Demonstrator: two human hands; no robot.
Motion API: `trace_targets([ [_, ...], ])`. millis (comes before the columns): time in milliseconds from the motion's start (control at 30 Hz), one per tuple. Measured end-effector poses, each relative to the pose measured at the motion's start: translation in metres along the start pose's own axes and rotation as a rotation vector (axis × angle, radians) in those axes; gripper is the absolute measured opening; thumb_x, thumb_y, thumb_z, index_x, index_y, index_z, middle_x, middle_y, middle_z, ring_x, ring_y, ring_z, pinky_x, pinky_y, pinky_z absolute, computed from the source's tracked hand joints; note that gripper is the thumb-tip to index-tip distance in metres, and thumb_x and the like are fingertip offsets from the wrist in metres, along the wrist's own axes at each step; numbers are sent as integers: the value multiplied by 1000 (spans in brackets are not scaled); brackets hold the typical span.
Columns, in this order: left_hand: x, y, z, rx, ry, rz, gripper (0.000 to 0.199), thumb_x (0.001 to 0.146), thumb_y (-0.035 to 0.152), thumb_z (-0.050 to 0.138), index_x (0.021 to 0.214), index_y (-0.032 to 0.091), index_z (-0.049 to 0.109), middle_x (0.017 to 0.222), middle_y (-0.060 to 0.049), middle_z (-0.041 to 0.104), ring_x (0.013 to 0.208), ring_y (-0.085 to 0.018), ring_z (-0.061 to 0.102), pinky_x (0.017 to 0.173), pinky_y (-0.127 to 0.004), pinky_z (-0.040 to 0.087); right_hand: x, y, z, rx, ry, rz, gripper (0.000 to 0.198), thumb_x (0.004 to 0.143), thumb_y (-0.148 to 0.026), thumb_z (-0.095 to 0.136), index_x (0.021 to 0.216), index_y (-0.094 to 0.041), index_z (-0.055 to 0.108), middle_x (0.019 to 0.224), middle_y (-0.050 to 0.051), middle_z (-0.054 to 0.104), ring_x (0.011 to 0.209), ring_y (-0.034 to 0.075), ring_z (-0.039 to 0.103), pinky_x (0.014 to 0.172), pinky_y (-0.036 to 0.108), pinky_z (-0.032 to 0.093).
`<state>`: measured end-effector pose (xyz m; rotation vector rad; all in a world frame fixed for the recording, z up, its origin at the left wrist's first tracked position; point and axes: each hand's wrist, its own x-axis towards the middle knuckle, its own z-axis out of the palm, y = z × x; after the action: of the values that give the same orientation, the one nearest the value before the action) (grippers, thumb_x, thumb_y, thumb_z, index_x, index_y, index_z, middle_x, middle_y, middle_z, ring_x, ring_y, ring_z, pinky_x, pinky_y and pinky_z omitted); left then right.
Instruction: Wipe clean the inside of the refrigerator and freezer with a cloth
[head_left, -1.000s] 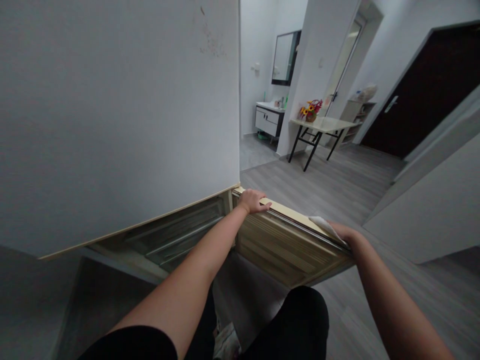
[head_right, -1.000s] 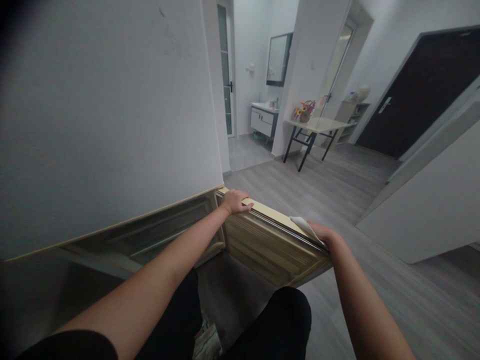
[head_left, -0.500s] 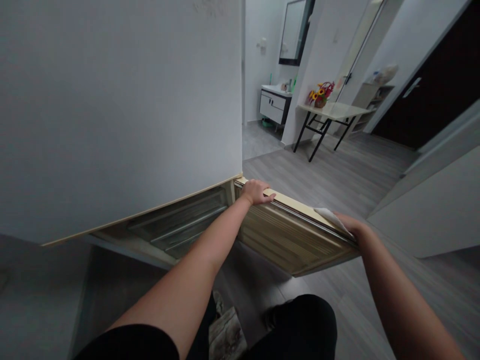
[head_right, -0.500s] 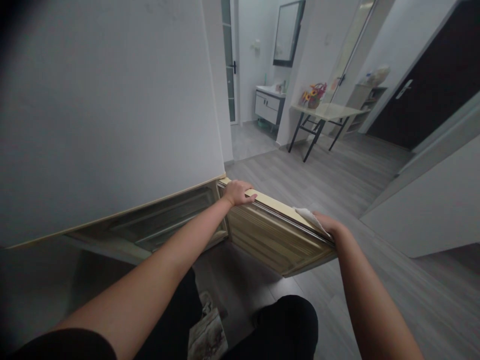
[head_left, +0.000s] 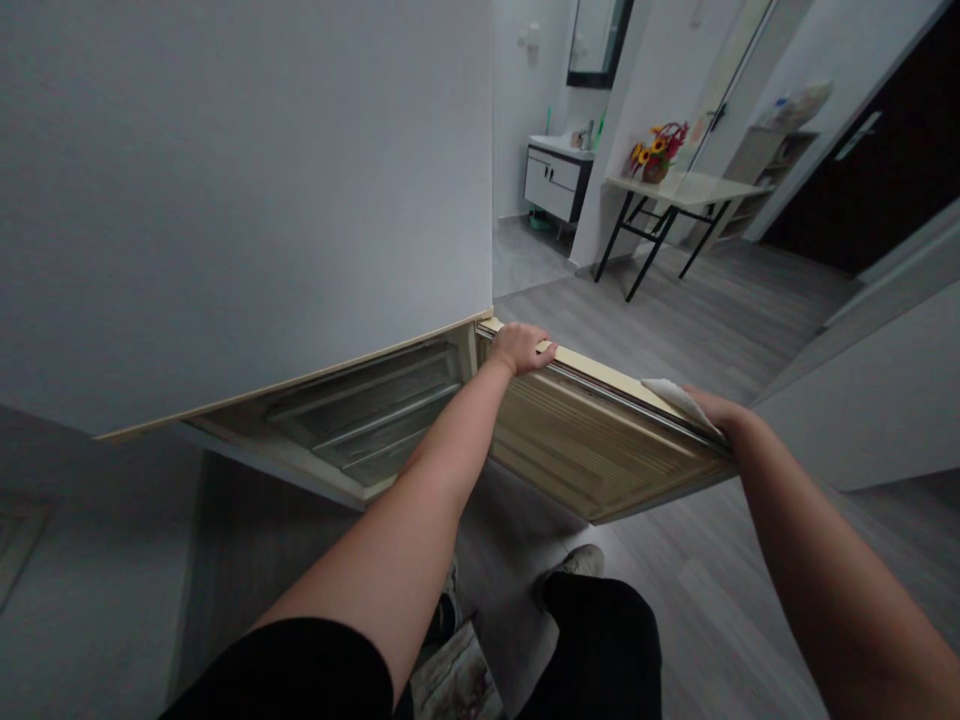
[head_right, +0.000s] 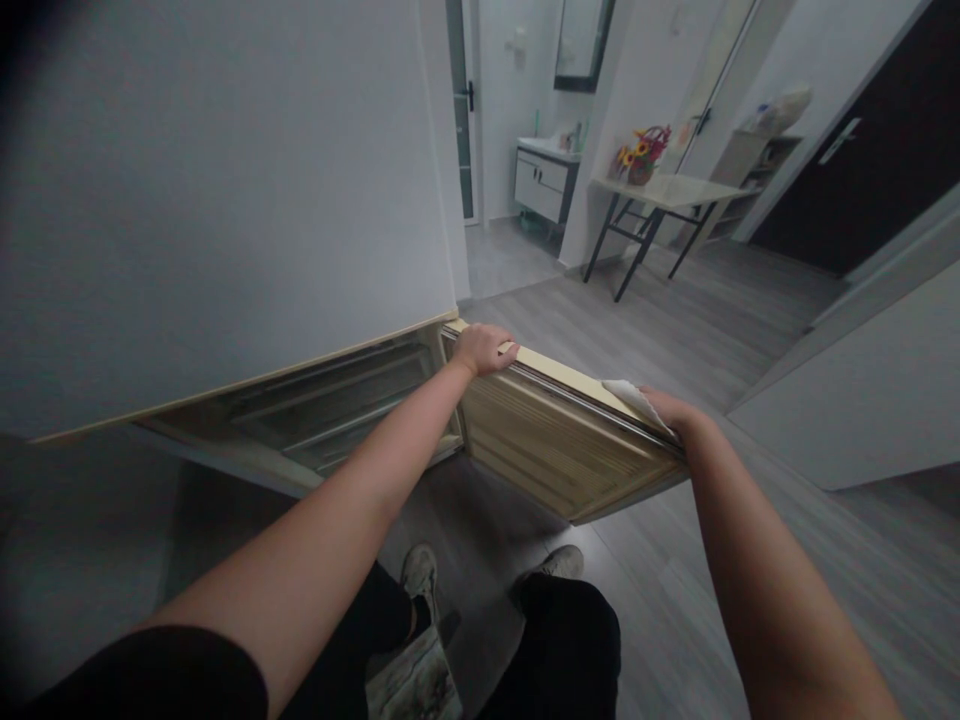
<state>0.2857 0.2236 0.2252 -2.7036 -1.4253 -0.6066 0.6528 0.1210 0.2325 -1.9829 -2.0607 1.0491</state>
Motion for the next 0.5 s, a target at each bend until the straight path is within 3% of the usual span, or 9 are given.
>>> trace_targets([
  [133,-11,4,3,-14,40,-8,49,98,45,41,103,16,80,106,-15,79,100,-29,68,88,-43,47,-14,-12,9,27,60,61,63,80,-68,59,110,-16,81,94,11,81,99,35,74,93,45,61],
  [333,-40,16,5,-161,181,-48,47,105,36,32,124,16,71,130,-14,73,131,-28,59,119,-48,36,-41,-40,37,71,130,144,56,89,-60,58,109,-13,81,103,13,81,112,37,70,105,44,56],
  [433,-74,29,13,-362,184,-121,52,105,35,36,150,16,52,165,-14,47,160,-26,28,131,-51,20,-51,-49,53,82,153,154,52,91,-56,57,101,-12,81,110,15,80,119,39,68,109,45,54],
  [500,-124,45,21,-620,44,-233,67,102,41,46,164,19,32,179,-10,21,167,-22,6,134,-47,14,-58,-54,62,63,185,160,50,92,-53,55,98,-11,81,114,17,79,119,41,69,108,47,54],
])
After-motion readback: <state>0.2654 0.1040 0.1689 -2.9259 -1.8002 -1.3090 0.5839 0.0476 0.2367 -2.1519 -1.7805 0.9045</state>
